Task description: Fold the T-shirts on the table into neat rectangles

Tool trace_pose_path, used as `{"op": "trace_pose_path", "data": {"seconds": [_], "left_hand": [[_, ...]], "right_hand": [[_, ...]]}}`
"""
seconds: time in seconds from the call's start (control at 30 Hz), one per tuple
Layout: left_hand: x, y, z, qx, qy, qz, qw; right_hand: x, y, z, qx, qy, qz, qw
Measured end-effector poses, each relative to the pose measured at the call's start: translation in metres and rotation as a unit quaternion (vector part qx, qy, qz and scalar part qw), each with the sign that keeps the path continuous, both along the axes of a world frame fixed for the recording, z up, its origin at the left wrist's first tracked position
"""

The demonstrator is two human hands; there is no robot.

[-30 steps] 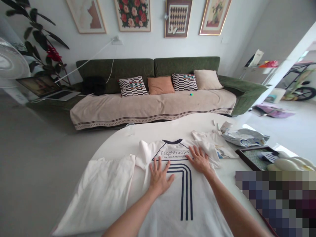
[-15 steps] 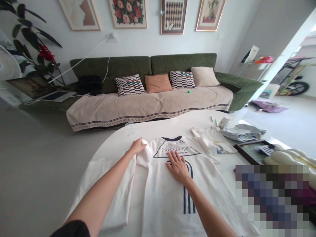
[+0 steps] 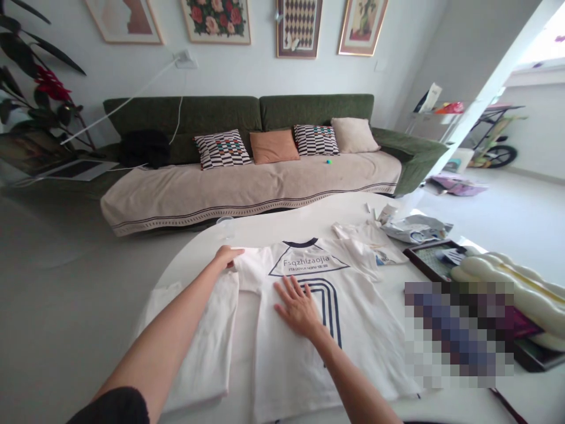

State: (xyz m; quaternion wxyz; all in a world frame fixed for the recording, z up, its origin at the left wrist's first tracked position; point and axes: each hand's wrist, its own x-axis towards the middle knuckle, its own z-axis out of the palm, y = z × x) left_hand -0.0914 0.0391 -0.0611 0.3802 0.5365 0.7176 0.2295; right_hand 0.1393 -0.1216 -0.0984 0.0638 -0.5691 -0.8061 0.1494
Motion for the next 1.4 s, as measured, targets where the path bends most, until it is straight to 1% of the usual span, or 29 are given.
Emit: {"op": "trace_pose_path", "data": {"seconds": [0.07, 0.13, 0.2, 0.3, 0.37, 0.43, 0.53, 0.6, 0.63, 0.7, 0.8, 0.9, 0.97, 1.03, 1.17, 1.23, 1.3, 1.37, 1.4], "left_hand": [[0.002, -0.006, -0.005, -0.007, 0.009, 0.011, 1.0], [0.004, -0.014, -0.01, -0.015, 0.025, 0.004, 1.0], [0.006, -0.023, -0.013, -0.017, 0.046, -0.015, 0.999], [0.013, -0.033, -0.011, -0.01, 0.089, -0.051, 0.995], [0.02, -0.036, -0.004, 0.01, 0.119, -0.069, 0.99], [0.029, -0.038, 0.007, 0.044, 0.143, -0.081, 0.985], [0.038, -0.039, 0.026, 0.094, 0.164, -0.09, 0.978], [0.037, -0.041, 0.033, 0.109, 0.17, -0.084, 0.976], [0.034, -0.043, 0.034, 0.109, 0.171, -0.077, 0.976], [0.026, -0.049, 0.031, 0.098, 0.166, -0.058, 0.98], [0.011, -0.062, 0.018, 0.07, 0.139, -0.025, 0.988], [0.001, -0.07, 0.008, 0.055, 0.103, 0.004, 0.993], [-0.003, -0.071, 0.007, 0.05, 0.075, 0.021, 0.996], [-0.004, -0.069, 0.01, 0.043, 0.042, 0.037, 0.997], [-0.001, -0.063, 0.02, 0.021, -0.038, 0.062, 0.997], [0.001, -0.063, 0.024, 0.006, -0.074, 0.069, 0.995], [0.004, -0.064, 0.026, -0.006, -0.103, 0.079, 0.992], [0.007, -0.066, 0.027, -0.014, -0.126, 0.093, 0.988], [0.008, -0.066, 0.029, -0.017, -0.137, 0.099, 0.985]], "right_hand": [[-0.003, -0.005, 0.004, 0.0, -0.002, -0.014, 1.0], [-0.012, -0.018, 0.007, 0.014, 0.006, -0.024, 1.0], [-0.025, -0.04, 0.008, 0.025, 0.029, -0.01, 0.999], [-0.042, -0.072, 0.001, 0.008, 0.061, 0.028, 0.998], [-0.046, -0.084, -0.004, -0.002, 0.071, 0.027, 0.997], [-0.045, -0.088, -0.003, -0.004, 0.08, 0.019, 0.997], [-0.045, -0.096, 0.005, -0.002, 0.087, -0.007, 0.996], [-0.05, -0.113, 0.012, 0.009, 0.096, -0.03, 0.995], [-0.055, -0.124, 0.014, 0.017, 0.102, -0.039, 0.994], [-0.068, -0.146, 0.016, 0.024, 0.104, -0.047, 0.993], [-0.087, -0.169, 0.009, 0.031, 0.077, -0.065, 0.994], [-0.1, -0.173, -0.002, 0.061, 0.059, -0.081, 0.993], [-0.104, -0.172, -0.003, 0.066, 0.063, -0.085, 0.992], [-0.103, -0.17, 0.002, 0.041, 0.075, -0.086, 0.993], [-0.09, -0.168, 0.023, 0.003, 0.13, -0.093, 0.987], [-0.087, -0.166, 0.028, -0.012, 0.126, -0.097, 0.987], [-0.089, -0.164, 0.024, -0.028, 0.088, -0.093, 0.991], [-0.093, -0.162, 0.015, -0.03, 0.063, -0.086, 0.994], [-0.095, -0.162, 0.01, -0.026, 0.065, -0.086, 0.994]]}}
